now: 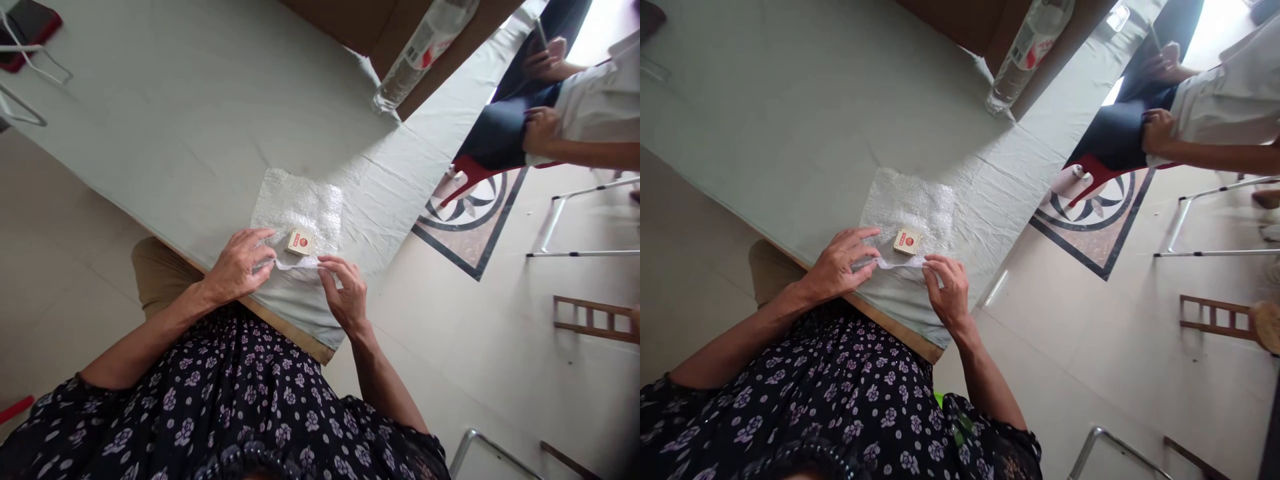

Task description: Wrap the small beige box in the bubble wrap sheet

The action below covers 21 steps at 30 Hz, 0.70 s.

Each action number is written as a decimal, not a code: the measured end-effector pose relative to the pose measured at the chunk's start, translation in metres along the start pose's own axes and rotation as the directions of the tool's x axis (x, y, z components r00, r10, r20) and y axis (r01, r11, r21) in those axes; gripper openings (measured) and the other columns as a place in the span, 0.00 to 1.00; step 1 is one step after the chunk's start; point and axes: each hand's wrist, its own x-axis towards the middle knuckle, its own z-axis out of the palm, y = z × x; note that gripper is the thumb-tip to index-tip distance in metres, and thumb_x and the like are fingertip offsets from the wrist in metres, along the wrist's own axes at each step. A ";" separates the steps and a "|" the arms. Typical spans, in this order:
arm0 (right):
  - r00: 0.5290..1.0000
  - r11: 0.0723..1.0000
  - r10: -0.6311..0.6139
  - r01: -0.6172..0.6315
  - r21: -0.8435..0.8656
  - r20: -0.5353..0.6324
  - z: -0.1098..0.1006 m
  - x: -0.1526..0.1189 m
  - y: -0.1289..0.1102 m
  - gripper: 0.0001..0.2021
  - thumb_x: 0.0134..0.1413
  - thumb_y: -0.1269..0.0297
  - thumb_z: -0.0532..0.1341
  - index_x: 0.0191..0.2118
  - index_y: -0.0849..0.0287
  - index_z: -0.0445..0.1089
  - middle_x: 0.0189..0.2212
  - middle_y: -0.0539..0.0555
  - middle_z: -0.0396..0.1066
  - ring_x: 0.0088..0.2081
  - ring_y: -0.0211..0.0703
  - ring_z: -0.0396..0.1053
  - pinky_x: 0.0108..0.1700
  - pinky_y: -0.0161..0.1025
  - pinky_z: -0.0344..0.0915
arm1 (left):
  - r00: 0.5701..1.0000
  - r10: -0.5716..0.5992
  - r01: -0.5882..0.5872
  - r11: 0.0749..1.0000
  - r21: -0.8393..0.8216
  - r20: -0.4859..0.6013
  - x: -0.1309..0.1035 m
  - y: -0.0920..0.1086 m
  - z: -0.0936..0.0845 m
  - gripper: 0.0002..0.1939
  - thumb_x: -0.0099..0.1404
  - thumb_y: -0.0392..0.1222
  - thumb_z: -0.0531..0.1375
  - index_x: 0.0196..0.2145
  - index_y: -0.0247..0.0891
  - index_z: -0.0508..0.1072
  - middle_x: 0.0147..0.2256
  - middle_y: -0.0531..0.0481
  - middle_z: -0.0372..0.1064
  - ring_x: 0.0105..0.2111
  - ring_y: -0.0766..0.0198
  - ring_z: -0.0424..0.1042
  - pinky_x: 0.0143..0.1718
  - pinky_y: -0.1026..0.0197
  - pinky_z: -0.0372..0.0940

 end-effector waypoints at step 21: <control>0.973 0.898 0.134 -0.199 0.393 0.188 0.005 0.042 0.020 0.07 0.60 0.58 0.67 0.33 0.54 0.74 0.50 0.55 0.79 0.49 0.47 0.76 0.54 0.46 0.70 | 0.943 -0.326 0.315 0.810 -0.494 0.067 0.055 0.000 0.029 0.08 0.63 0.43 0.65 0.30 0.38 0.70 0.46 0.45 0.81 0.38 0.63 0.78 0.40 0.62 0.69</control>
